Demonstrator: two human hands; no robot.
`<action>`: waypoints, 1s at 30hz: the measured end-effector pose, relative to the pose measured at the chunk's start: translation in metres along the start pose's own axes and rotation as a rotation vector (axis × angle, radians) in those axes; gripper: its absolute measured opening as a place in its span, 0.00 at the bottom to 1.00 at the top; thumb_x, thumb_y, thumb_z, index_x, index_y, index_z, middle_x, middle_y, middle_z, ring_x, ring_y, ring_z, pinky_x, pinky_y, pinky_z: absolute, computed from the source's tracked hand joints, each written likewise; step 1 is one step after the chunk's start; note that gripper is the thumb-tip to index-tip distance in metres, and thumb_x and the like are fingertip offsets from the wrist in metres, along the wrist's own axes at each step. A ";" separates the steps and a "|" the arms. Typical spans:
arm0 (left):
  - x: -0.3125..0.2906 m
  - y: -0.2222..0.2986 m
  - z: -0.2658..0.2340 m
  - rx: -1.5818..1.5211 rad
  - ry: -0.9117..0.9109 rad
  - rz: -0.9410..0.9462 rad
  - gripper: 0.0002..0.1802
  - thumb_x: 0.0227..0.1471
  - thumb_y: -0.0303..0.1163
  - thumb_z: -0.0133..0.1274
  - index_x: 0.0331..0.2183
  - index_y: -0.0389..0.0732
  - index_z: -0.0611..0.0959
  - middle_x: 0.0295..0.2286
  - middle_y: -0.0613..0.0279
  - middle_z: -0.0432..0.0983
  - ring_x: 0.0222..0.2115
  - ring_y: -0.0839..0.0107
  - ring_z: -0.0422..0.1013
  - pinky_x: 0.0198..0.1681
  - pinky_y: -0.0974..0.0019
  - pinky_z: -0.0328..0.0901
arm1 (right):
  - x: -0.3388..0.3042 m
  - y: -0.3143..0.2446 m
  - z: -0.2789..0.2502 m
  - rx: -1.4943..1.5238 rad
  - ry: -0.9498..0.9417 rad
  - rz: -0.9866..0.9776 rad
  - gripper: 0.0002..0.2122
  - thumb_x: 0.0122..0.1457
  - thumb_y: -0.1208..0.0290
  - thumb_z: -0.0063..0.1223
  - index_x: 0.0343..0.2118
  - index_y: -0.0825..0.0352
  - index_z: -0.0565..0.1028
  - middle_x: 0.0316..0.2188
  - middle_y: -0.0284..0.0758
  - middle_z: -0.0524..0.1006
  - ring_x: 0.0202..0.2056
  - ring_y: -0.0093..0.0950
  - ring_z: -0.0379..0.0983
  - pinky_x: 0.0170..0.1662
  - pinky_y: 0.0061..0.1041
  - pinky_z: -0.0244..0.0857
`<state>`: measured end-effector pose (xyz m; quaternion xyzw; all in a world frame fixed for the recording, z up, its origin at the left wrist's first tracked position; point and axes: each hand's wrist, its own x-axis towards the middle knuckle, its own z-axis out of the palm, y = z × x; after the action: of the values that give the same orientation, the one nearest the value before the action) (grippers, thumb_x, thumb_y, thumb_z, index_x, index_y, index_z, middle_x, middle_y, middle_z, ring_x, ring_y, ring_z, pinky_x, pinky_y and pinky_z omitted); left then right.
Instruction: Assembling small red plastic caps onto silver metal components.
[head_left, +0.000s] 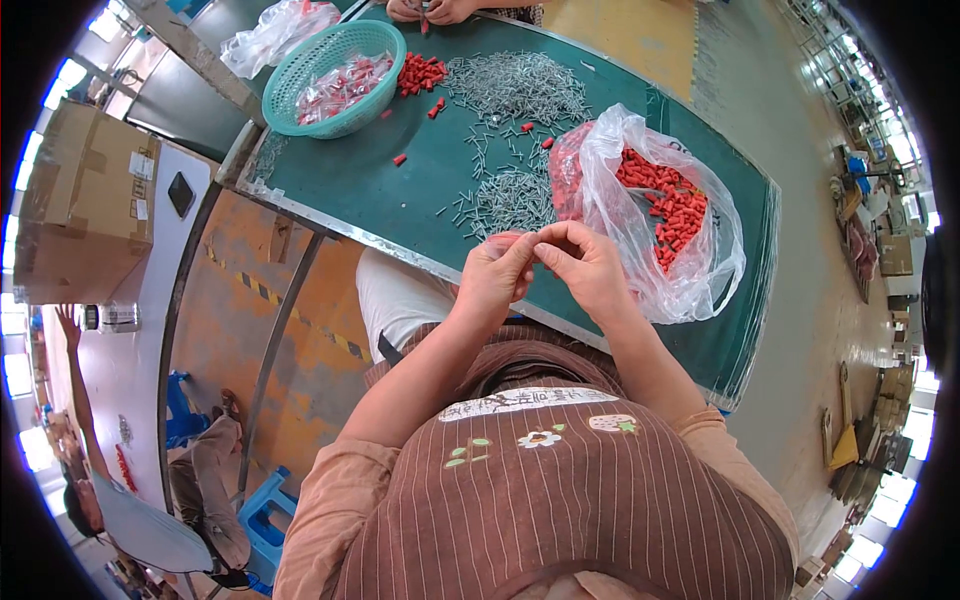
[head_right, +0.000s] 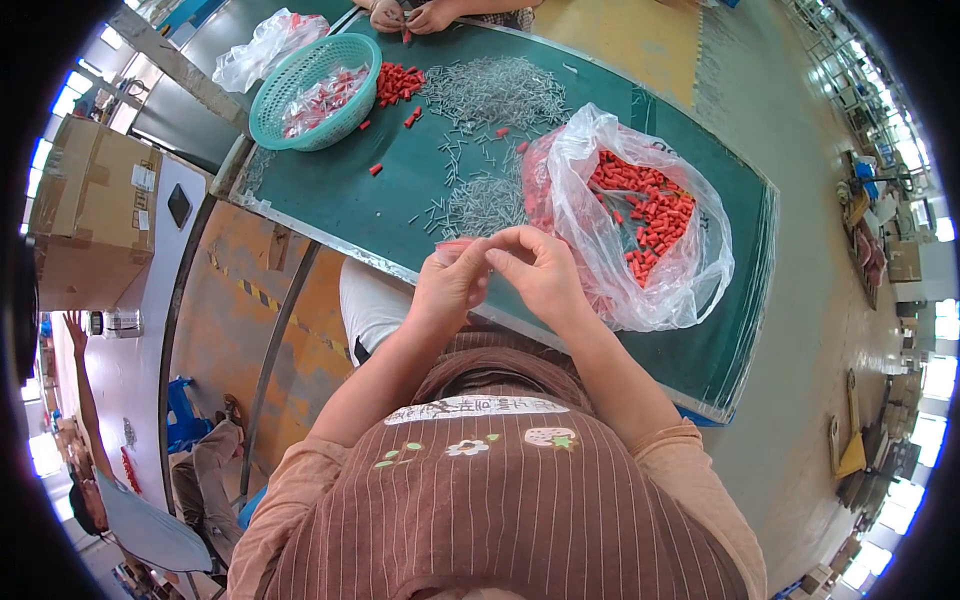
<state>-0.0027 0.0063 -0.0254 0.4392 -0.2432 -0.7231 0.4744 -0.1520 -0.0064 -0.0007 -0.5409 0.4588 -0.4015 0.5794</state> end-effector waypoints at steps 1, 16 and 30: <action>0.001 -0.006 -0.003 -0.053 -0.038 0.008 0.13 0.57 0.39 0.52 0.30 0.39 0.78 0.15 0.72 0.66 0.11 0.84 0.57 0.12 0.79 0.49 | 0.000 0.003 -0.002 -0.006 0.000 0.000 0.08 0.56 0.74 0.55 0.37 0.70 0.75 0.31 0.29 0.76 0.33 0.18 0.71 0.38 0.19 0.65; -0.004 0.002 -0.021 0.277 -0.056 0.033 0.19 0.60 0.39 0.43 0.47 0.37 0.76 0.22 0.68 0.70 0.17 0.81 0.62 0.17 0.75 0.57 | 0.014 -0.021 -0.032 -0.196 -0.205 0.087 0.02 0.54 0.76 0.50 0.26 0.67 0.71 0.24 0.29 0.73 0.25 0.16 0.66 0.29 0.17 0.61; 0.003 0.007 -0.028 0.704 -0.155 0.265 0.10 0.44 0.32 0.55 0.28 0.38 0.84 0.23 0.60 0.79 0.25 0.76 0.73 0.32 0.70 0.67 | 0.032 -0.018 -0.032 -0.452 -0.394 0.099 0.02 0.50 0.81 0.50 0.25 0.68 0.69 0.18 0.27 0.71 0.20 0.13 0.64 0.23 0.15 0.58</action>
<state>0.0243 0.0019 -0.0349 0.4841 -0.5665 -0.5587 0.3641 -0.1744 -0.0470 0.0147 -0.7006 0.4411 -0.1480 0.5411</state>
